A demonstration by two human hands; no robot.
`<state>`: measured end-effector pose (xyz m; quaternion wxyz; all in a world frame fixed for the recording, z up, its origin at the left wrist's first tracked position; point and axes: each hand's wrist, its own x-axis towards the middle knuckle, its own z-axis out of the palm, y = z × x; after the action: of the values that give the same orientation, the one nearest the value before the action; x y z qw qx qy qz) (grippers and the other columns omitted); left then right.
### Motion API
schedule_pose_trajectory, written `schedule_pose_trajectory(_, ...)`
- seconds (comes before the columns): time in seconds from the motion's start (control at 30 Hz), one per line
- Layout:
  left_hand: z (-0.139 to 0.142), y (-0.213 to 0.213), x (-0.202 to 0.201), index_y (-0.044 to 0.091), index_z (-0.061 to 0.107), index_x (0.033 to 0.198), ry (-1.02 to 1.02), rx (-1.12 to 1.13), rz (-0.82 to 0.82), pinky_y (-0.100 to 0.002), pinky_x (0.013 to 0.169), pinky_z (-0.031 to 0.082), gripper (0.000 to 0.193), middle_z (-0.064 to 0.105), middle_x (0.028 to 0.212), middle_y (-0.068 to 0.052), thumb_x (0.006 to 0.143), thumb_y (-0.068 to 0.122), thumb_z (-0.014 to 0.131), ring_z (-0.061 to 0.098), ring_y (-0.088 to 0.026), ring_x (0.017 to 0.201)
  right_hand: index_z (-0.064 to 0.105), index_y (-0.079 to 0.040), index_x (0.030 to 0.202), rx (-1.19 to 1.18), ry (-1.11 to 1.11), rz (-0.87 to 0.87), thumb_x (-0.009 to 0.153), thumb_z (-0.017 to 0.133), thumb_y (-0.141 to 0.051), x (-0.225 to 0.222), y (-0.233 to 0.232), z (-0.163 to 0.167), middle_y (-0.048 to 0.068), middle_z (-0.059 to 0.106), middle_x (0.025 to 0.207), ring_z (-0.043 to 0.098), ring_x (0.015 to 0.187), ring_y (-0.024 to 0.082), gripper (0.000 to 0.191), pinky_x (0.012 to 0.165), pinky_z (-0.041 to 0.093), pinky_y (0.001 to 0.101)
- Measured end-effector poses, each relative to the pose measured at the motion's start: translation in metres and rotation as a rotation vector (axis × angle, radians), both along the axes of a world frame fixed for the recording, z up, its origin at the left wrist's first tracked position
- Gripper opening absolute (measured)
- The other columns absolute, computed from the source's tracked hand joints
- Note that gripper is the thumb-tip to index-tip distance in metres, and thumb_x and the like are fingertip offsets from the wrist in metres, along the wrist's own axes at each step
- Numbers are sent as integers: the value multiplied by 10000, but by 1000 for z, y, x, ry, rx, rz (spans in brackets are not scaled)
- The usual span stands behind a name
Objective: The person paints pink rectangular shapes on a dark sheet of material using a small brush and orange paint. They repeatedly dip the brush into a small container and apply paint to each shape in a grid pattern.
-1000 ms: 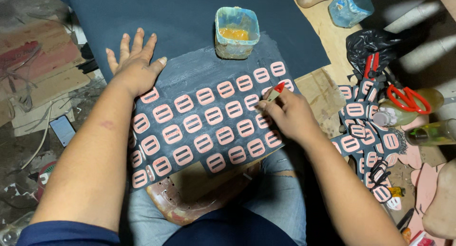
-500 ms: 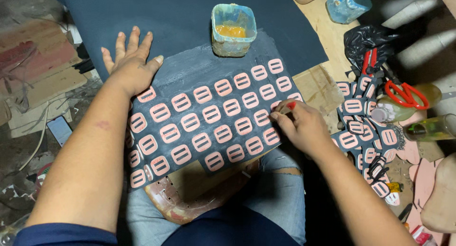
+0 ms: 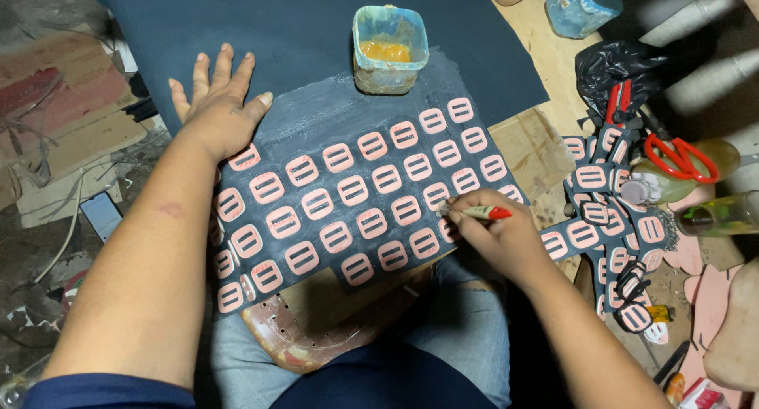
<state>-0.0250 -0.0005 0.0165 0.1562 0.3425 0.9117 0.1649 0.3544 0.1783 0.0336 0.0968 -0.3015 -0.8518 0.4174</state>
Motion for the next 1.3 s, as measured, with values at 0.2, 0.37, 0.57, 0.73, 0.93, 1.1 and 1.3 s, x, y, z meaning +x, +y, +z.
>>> schedule_pose_trajectory(0.2, -3, 1, 1, 303, 249, 1611, -11, 11, 7, -579, 1216, -133, 721, 42, 1724, 14, 960, 536, 454, -81, -256, 1579, 704, -39, 1041, 391, 319, 178, 911, 729, -67, -14, -2, 1, 90, 750, 1104, 747, 1014, 222, 136, 895, 579, 305)
schedule_pose_trajectory(0.37, -4, 1, 0, 302, 243, 1614, -5, -6, 7, -582, 1211, -123, 730, 42, 1724, 12, 955, 523, 465, -72, -257, 1578, 712, -38, 996, 357, 238, 185, 887, 727, -68, -19, -9, -7, 100, 759, 1053, 747, 953, 218, 115, 829, 575, 300)
schedule_pose_trajectory(0.57, -4, 2, -2, 305, 246, 1610, -15, -3, 9, -579, 1212, -124, 730, 34, 1723, 13, 952, 531, 466, -75, -260, 1577, 699, -32, 1033, -398, 228, -257, 947, 700, -95, -14, 16, -9, 103, 751, 935, 699, 814, 173, 106, 727, 556, 319)
schedule_pose_trajectory(0.73, -5, 0, -2, 297, 253, 1613, -14, 14, -1, -586, 1209, -126, 735, 40, 1724, 4, 950, 526, 471, -75, -265, 1579, 672, -16, 986, 291, 245, 110, 865, 700, -19, -6, 4, -2, 97, 745, 1044, 718, 937, 212, 124, 834, 563, 327)
schedule_pose_trajectory(0.93, -6, 1, -2, 295, 252, 1611, -6, 12, -2, -593, 1204, -129, 733, 43, 1723, 0, 950, 531, 466, -73, -268, 1576, 671, -23, 978, 383, 307, 225, 835, 727, -14, -18, -12, 4, 110, 733, 1037, 736, 969, 259, 154, 854, 573, 329)
schedule_pose_trajectory(1.1, -5, 2, 0, 303, 253, 1609, -11, 4, 10, -581, 1208, -131, 726, 45, 1722, 13, 950, 531, 456, -72, -257, 1578, 663, -21, 960, 520, 271, 201, 842, 727, -30, -17, -10, -3, 88, 729, 1030, 725, 964, 247, 135, 850, 569, 332)
schedule_pose_trajectory(1.3, -6, 2, 0, 300, 257, 1609, -5, 11, 8, -579, 1213, -135, 721, 49, 1722, 11, 955, 528, 458, -75, -256, 1580, 708, -22, 1013, -361, 304, -309, 953, 702, -86, -9, 8, -11, 87, 755, 888, 684, 736, 121, 88, 647, 536, 257)
